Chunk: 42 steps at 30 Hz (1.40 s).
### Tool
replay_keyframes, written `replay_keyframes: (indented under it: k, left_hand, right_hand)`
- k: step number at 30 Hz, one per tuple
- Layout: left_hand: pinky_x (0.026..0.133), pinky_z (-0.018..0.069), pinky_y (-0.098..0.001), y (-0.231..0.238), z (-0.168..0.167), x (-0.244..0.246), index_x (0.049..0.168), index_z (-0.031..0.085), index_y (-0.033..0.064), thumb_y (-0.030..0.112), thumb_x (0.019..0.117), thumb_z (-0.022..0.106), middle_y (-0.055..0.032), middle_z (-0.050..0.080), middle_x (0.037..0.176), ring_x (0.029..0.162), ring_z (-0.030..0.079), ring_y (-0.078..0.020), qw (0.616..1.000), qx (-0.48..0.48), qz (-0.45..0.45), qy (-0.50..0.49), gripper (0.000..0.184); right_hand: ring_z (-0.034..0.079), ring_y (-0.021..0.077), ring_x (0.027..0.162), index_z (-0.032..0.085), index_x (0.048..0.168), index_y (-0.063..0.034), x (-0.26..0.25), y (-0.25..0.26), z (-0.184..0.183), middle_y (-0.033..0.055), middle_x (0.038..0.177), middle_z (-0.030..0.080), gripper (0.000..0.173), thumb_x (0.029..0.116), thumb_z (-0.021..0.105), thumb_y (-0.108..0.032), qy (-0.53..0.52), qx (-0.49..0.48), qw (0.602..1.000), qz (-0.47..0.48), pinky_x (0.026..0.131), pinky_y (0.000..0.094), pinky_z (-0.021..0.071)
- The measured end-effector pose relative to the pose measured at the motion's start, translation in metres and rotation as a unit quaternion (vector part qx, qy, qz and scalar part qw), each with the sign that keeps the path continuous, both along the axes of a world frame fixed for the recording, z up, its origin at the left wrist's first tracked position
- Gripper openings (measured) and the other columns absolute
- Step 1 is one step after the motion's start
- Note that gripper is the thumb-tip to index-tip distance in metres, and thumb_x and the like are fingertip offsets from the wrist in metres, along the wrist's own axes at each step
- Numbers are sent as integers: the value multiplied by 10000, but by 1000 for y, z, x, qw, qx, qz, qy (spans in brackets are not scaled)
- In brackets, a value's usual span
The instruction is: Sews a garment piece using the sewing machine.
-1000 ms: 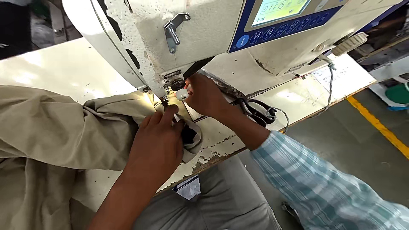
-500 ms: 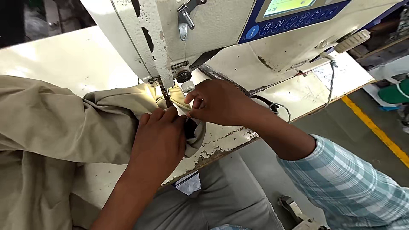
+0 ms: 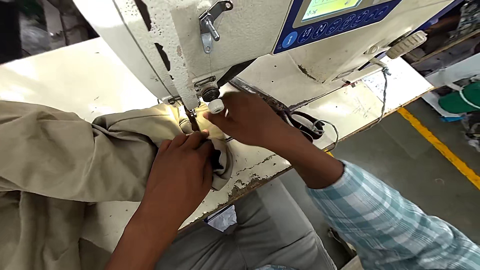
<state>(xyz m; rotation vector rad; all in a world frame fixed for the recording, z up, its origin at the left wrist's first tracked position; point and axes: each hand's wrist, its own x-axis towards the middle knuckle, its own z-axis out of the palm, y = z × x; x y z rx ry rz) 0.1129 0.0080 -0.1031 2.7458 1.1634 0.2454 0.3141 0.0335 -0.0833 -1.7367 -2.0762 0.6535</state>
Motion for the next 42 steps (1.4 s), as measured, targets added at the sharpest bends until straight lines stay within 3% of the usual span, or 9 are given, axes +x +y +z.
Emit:
replay_keyframes:
  k: [3,6,11,14,27,31,35,38,42]
  left_hand:
    - [843,503,-505,0,0,0,1026,781,111,204,942,468,-39,699,1299,1094,659,-300,1000,-2,-7,5,338]
    - [826,504,-506,1,1,2,1008,784,113,212,934,472,-44,698,1294,1066,659,-310,1000,4,-5,12,335]
    - [760,498,-490,-1,-5,-2,966,777,146,262,959,462,-87,628,1175,953,617,-301,1000,7,16,-13,336]
    - [777,482,-478,-5,-5,-2,1044,781,146,255,970,460,-78,658,1154,967,616,-295,1000,0,24,-16,347]
    - [768,455,-450,-4,-5,-3,1152,772,159,254,992,447,-49,645,1123,944,593,-264,1000,-7,19,-15,374]
    - [766,456,-436,-4,-7,-5,1117,779,159,272,996,444,-46,628,1133,935,587,-248,999,-7,25,-25,374]
    - [809,489,-448,-4,-7,-7,1123,775,191,282,996,446,-37,589,1391,999,608,-238,999,-14,26,-21,365]
    - [803,478,-441,-1,-8,-6,1132,780,185,294,1002,439,-5,681,1276,988,630,-230,999,-18,16,-26,382]
    - [831,512,-436,4,-4,-8,1143,780,173,300,1007,442,8,710,1227,1038,662,-205,999,-22,-1,-33,386]
  right_hand:
    - [690,340,957,700,1030,-18,-6,26,-16,162,964,695,273,939,703,-275,4,4,998,-64,771,556,537]
    - [678,315,938,674,979,-50,-7,37,-20,135,939,685,196,886,734,-212,16,-19,997,-72,742,534,519]
    - [697,202,801,731,1005,-79,-1,-1,-3,58,857,710,315,1003,650,-383,62,-39,997,22,736,466,572]
    - [701,145,824,761,1076,-115,-1,-12,9,15,894,735,251,952,698,-324,-2,-88,994,57,756,408,575]
    - [684,96,780,782,913,-202,-7,-9,14,-53,816,730,46,885,776,-238,-8,-52,998,20,719,391,552]
    - [637,104,750,804,971,-221,-10,-12,13,-54,792,690,120,961,687,-248,-10,-88,995,34,681,391,514]
    - [668,175,885,783,994,-166,-15,-16,13,8,907,695,199,1012,590,-213,-41,-99,992,70,750,447,539]
    - [655,206,900,734,933,-149,-14,-16,14,27,911,644,262,1041,526,-267,-79,-105,987,89,710,460,521]
    - [673,214,786,762,956,-142,0,-15,-9,39,892,675,263,1024,608,-344,8,69,997,25,657,464,544]
